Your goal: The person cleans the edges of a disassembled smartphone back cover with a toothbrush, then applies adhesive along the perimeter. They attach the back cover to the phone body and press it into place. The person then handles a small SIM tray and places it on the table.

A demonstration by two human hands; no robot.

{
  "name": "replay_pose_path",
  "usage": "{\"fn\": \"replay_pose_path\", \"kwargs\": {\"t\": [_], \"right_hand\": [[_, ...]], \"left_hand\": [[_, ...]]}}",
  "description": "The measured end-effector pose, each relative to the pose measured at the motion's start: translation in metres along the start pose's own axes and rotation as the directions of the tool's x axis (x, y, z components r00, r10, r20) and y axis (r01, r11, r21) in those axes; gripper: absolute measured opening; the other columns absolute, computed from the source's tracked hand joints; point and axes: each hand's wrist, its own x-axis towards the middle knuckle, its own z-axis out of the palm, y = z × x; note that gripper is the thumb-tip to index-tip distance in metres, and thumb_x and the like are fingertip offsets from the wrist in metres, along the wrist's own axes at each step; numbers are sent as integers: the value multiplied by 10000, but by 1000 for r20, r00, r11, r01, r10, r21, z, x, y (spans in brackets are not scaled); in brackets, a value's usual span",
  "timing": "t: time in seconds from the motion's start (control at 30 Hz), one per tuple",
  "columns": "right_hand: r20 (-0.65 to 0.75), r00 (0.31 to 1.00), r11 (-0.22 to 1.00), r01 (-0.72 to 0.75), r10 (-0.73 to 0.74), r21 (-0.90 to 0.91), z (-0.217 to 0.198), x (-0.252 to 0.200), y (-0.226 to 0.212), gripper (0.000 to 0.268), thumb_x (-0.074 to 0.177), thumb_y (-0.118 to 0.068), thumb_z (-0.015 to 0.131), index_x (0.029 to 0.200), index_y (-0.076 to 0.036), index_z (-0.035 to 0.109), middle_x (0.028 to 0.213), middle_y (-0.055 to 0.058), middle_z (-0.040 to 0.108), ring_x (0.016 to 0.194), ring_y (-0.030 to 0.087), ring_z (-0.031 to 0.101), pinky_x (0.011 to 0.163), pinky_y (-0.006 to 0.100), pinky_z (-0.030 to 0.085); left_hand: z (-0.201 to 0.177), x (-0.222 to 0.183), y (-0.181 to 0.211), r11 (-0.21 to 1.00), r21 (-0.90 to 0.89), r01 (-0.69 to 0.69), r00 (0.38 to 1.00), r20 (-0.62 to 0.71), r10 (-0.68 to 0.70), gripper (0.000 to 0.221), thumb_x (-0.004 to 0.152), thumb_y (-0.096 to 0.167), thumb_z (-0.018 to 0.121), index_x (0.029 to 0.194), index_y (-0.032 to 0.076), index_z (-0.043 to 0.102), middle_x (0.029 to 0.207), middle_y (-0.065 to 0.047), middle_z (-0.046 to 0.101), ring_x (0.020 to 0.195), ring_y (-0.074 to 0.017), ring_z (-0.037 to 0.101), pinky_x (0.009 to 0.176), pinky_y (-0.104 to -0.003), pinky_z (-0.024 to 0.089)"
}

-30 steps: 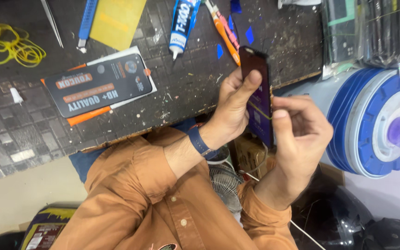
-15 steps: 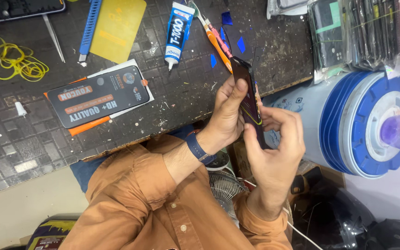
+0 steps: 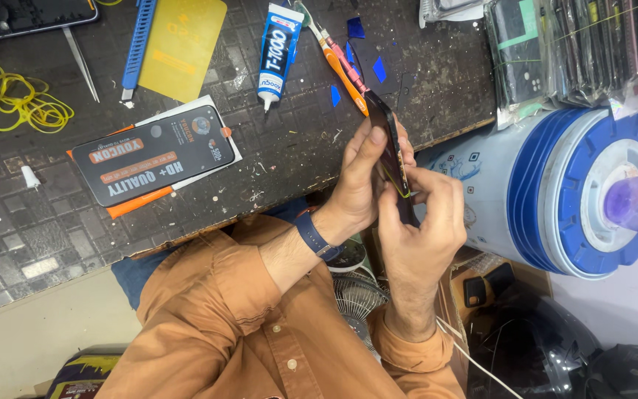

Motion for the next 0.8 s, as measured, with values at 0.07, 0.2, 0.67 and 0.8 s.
{"fn": "replay_pose_path", "kwargs": {"t": [0.07,0.2,0.67,0.8], "right_hand": [[-2,1000,1000,24,-24,-2,1,-1,1,293,889,68,780,1139,-2,644,1068,104,669,915,209,653,765,306,541],[-21,998,998,52,-53,-34,3,-1,5,291,881,72,785,1126,-4,648,1046,100,675,938,224,644,759,313,536],[-122,987,992,90,-100,-84,2,9,21,264,871,86,793,1088,22,658,992,121,657,853,237,614,742,333,512],[-146,982,986,101,-120,-132,3,17,37,235,890,77,789,1081,16,665,973,119,649,845,248,604,740,348,498]], "left_hand": [[0,0,0,999,-41,28,1000,2,-28,403,1027,431,696,1189,98,536,1005,-17,566,940,-124,587,853,-285,526],[-2,-1,-1,998,-42,42,999,18,-41,423,1036,446,673,1233,100,531,1048,-23,572,996,-141,584,927,-314,515],[4,-2,4,972,218,-83,995,-44,95,542,1043,383,533,1481,99,385,1617,-136,394,1507,-244,364,1241,-392,277],[3,-9,7,953,253,-165,976,-94,194,461,1015,295,539,1413,112,393,1530,-126,440,1430,-243,415,1200,-391,302]]}}
